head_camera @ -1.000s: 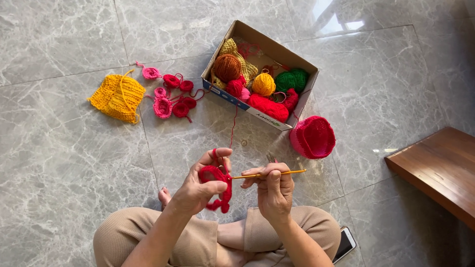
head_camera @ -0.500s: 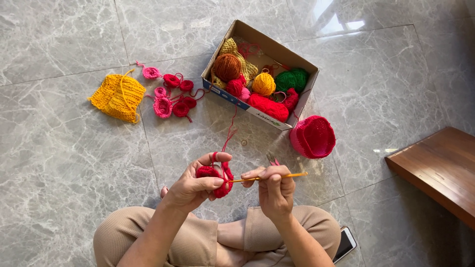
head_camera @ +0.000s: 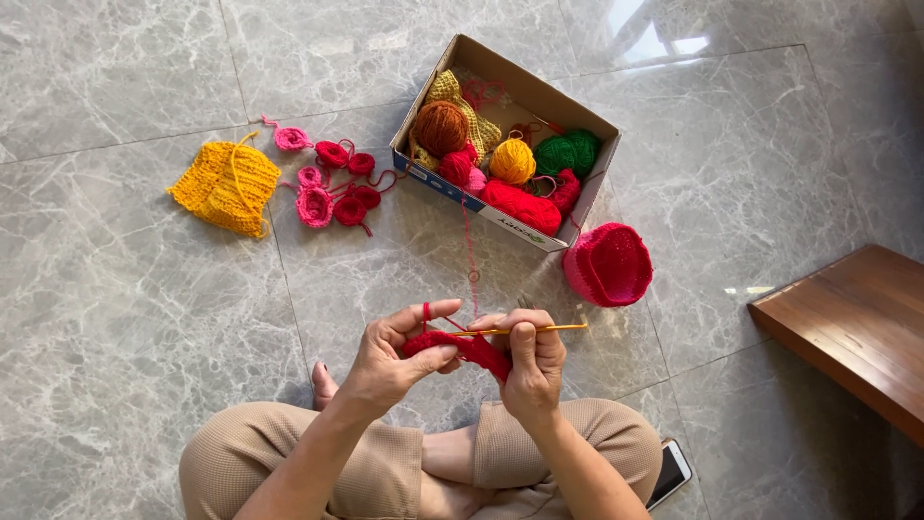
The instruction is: A person is sitting on the floor and crocheting a piece of red fabric using a crochet hook and red yarn.
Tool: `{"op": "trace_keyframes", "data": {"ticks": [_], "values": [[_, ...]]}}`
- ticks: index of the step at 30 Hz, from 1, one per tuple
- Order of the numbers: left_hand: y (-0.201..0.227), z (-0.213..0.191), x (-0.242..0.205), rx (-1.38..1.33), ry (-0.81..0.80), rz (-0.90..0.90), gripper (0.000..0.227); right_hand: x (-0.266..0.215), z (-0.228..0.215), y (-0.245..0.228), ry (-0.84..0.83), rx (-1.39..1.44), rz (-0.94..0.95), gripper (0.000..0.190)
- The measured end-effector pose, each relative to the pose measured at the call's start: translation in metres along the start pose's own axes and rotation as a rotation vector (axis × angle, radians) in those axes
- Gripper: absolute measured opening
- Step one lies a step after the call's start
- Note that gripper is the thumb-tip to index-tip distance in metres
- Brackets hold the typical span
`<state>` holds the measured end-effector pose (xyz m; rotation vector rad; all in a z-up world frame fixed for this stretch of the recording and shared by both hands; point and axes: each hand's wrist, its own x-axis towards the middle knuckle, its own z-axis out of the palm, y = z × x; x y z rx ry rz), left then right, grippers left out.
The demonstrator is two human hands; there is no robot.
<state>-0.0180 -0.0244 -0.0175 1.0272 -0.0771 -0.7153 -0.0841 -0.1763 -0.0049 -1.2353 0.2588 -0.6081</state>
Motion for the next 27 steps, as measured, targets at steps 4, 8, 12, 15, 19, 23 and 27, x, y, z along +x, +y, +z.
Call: {"op": "trace_keyframes", "data": {"ticks": [4,8,12,15,19,23,27], "values": [[0.016,0.001,-0.002,-0.062,-0.048,-0.029,0.062,-0.003,-0.008,-0.014,-0.077,-0.176,-0.123,0.032],[0.018,0.002,-0.004,-0.043,-0.046,-0.137,0.056,-0.010,-0.019,-0.018,-0.269,-0.134,0.017,0.015],[0.023,-0.003,-0.002,0.002,-0.006,-0.139,0.055,-0.008,-0.023,-0.021,-0.299,-0.324,-0.152,0.010],[0.021,-0.003,-0.004,-0.093,0.004,-0.082,0.062,0.007,-0.021,-0.027,-0.426,-0.677,-0.548,0.013],[0.005,0.000,-0.003,-0.307,-0.066,-0.094,0.071,-0.004,-0.035,-0.006,-0.433,-0.834,-0.784,0.015],[0.008,-0.002,-0.001,-0.359,0.002,-0.118,0.055,-0.009,-0.029,-0.002,-0.296,-0.024,-0.054,0.019],[0.013,-0.003,-0.003,-0.257,-0.003,-0.067,0.054,0.000,-0.025,-0.009,-0.184,0.406,0.296,0.022]]}}
